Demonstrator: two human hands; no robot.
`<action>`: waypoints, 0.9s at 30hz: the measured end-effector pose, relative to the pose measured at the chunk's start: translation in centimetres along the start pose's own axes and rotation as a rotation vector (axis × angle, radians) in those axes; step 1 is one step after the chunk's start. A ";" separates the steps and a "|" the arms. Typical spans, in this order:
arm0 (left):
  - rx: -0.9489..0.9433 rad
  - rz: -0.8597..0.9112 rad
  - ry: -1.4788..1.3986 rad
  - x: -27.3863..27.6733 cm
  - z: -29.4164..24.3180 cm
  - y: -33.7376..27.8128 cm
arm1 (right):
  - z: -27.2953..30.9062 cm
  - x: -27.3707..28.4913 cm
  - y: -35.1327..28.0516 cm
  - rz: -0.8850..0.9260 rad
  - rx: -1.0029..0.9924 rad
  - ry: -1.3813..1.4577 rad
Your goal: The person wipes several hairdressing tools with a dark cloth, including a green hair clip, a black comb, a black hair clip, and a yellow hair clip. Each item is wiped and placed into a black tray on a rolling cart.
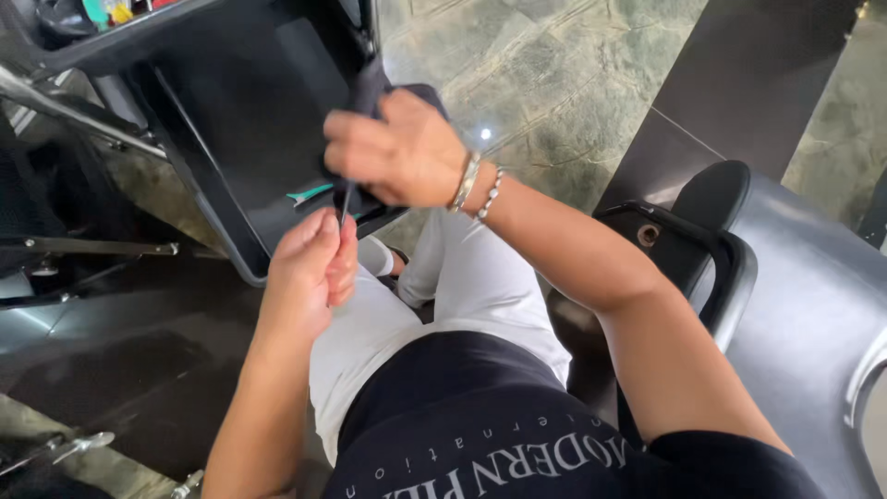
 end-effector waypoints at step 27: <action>-0.183 -0.365 0.642 -0.4 -0.1 -1.1 | -6.2 5.1 -6.4 -0.358 -0.920 0.263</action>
Point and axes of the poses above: each hand's wrist, its own y-axis towards the middle knuckle, its own x-axis out of the back of the hand, z = x × y, the point moved 7 cm from there along y, towards the middle knuckle, and after that the axes turned 10 degrees about y, right-handed, at the moved point
